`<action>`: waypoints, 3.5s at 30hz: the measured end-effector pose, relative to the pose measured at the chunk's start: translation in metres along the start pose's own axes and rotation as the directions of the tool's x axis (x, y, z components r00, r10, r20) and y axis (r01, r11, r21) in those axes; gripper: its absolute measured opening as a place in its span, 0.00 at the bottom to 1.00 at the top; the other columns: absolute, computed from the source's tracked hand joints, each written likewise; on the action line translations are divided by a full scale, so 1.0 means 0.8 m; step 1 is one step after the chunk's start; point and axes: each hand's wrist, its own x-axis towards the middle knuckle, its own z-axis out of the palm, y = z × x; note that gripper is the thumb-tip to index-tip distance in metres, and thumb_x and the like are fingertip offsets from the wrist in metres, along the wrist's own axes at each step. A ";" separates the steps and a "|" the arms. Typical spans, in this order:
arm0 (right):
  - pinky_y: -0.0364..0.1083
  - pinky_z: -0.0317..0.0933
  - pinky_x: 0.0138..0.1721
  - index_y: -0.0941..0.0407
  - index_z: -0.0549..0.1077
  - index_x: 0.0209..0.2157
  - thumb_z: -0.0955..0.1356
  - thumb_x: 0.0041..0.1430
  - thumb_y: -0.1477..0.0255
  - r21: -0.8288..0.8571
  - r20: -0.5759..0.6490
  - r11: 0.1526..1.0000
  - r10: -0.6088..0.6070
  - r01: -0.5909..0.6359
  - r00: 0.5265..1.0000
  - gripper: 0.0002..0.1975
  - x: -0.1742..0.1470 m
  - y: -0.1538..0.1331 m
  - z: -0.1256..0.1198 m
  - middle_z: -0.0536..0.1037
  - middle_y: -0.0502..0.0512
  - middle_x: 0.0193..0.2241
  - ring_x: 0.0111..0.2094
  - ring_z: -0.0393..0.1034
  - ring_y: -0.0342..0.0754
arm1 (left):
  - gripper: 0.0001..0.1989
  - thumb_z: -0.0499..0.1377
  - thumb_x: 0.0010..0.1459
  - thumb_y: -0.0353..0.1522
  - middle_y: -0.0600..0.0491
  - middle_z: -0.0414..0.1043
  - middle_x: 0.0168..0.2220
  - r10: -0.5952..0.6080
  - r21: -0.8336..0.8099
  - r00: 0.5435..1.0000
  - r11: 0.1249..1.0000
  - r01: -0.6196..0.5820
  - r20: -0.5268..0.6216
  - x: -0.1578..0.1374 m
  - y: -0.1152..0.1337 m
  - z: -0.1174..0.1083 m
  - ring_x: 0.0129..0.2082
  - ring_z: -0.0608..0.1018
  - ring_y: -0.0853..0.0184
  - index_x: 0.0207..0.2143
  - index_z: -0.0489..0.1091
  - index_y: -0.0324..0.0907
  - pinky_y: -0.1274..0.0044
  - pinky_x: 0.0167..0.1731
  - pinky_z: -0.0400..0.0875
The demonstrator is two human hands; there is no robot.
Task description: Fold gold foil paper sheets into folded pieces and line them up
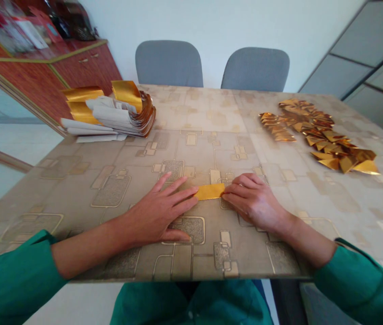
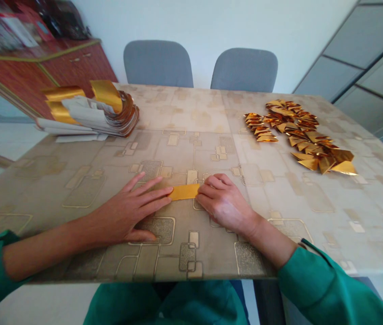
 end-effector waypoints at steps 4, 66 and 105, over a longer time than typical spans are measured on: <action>0.50 0.59 0.47 0.58 0.77 0.45 0.63 0.70 0.73 -0.005 -0.007 1.000 0.000 0.000 1.000 0.11 0.019 -0.004 0.014 0.80 0.57 0.44 0.44 0.68 0.50 | 0.37 0.57 0.60 0.55 0.45 0.64 0.64 -0.005 -0.005 1.000 1.000 0.005 0.015 0.009 0.004 -0.003 0.66 0.61 0.48 0.63 0.62 0.43 0.50 0.67 0.34; 0.44 0.53 0.34 0.56 0.78 0.33 0.66 0.66 0.72 0.526 0.092 0.808 0.255 -0.264 0.963 0.09 0.019 0.008 0.016 0.74 0.49 0.23 0.27 0.65 0.41 | 0.07 0.59 0.65 0.33 0.55 0.75 0.31 -0.373 -0.403 0.887 0.881 0.247 -0.272 0.050 0.017 0.015 0.31 0.74 0.68 0.33 0.72 0.41 0.76 0.34 0.66; 0.48 0.53 0.39 0.55 0.71 0.37 0.66 0.68 0.69 0.181 -0.053 0.979 0.101 -0.090 0.993 0.06 0.015 -0.001 0.003 0.76 0.51 0.30 0.35 0.65 0.47 | 0.14 0.53 0.68 0.40 0.49 0.76 0.37 -0.276 -0.330 0.915 0.928 0.174 -0.296 0.048 0.020 0.011 0.37 0.76 0.61 0.43 0.69 0.38 0.71 0.37 0.70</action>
